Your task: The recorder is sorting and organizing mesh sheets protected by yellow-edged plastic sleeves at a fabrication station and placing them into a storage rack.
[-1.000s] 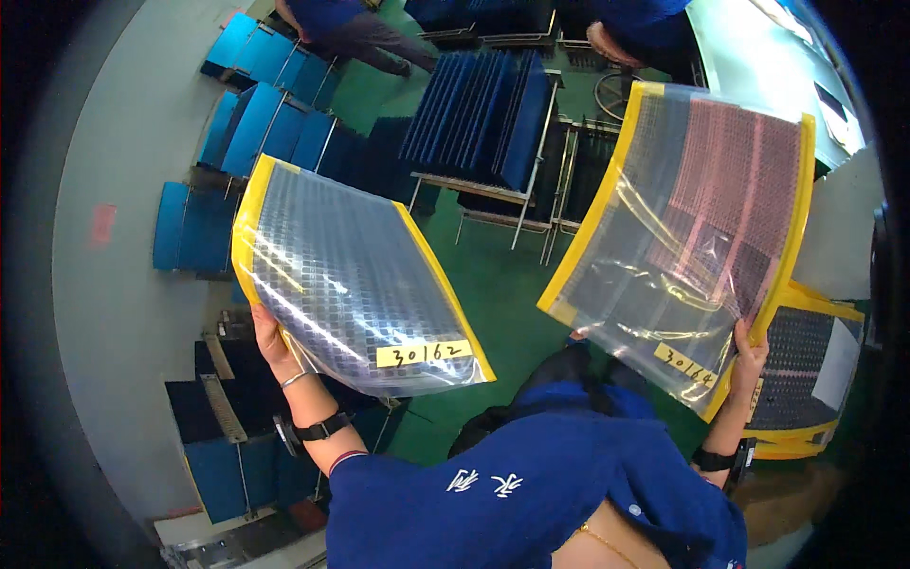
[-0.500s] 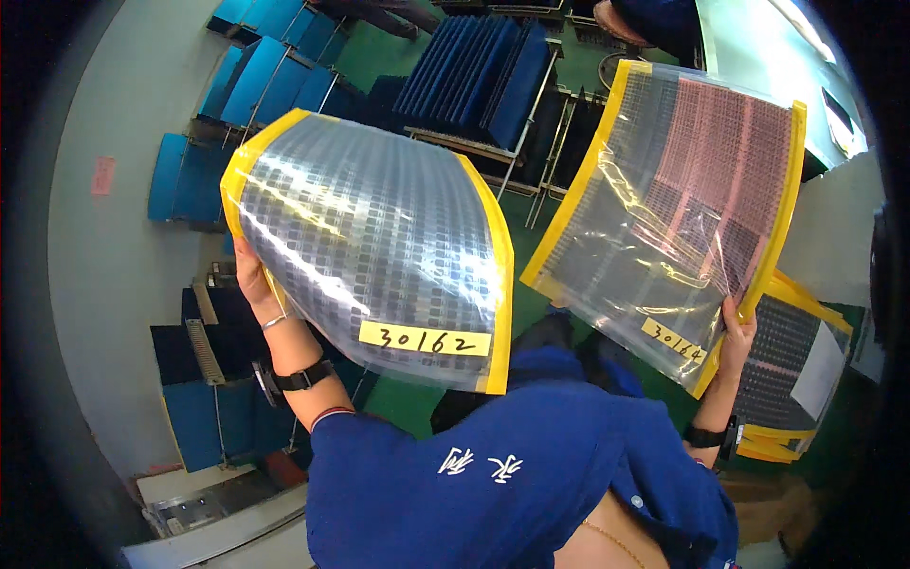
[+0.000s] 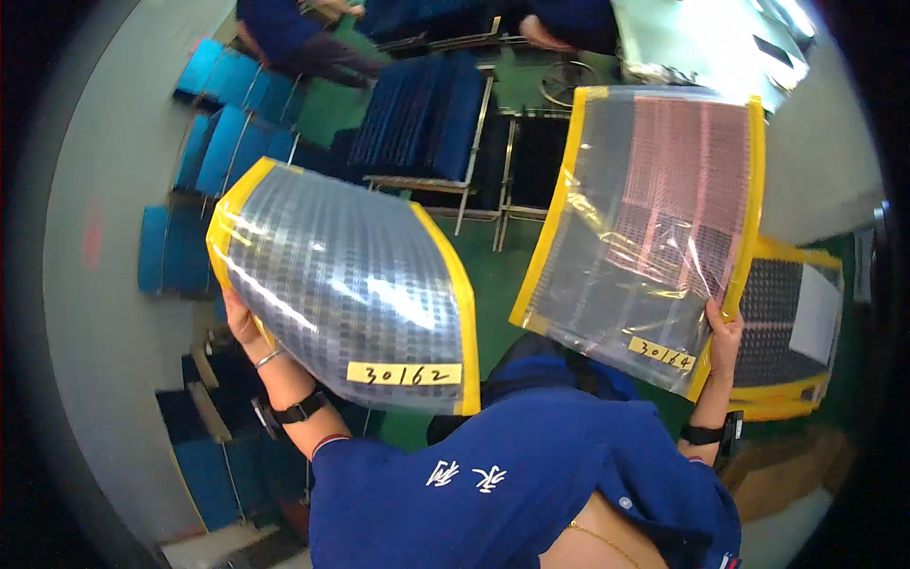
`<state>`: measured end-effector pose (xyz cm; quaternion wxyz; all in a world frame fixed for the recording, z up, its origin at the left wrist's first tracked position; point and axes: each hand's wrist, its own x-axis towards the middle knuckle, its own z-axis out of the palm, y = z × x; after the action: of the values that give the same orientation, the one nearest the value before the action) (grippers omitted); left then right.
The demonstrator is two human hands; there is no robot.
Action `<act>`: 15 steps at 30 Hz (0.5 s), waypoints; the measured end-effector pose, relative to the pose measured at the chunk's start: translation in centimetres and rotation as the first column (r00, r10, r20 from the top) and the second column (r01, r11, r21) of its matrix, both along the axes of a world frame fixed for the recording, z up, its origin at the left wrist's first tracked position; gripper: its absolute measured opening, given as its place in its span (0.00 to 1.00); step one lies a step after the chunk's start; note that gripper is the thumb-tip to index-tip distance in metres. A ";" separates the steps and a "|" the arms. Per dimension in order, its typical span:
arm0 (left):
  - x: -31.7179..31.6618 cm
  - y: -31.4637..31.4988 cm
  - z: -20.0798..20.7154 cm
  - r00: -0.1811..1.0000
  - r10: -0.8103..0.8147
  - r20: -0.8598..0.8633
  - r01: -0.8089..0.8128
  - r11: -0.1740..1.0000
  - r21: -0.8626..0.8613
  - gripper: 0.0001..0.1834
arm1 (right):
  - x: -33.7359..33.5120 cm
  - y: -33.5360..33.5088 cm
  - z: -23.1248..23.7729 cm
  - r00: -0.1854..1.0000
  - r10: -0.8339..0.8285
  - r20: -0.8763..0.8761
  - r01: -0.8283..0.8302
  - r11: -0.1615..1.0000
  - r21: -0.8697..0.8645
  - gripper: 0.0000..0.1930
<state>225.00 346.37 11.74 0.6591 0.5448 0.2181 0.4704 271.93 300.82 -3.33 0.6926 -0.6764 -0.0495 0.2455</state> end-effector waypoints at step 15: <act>11.6 22.1 -2.6 0.965 -0.231 -0.125 0.219 0.970 -0.100 0.25 | -22.1 -1.3 -3.3 0.745 -0.665 0.046 0.639 0.693 -0.335 0.17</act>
<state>236.62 368.45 9.17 0.7145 0.5683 0.2190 0.3444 249.87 299.56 -6.64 0.6125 -0.7454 0.2627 0.0150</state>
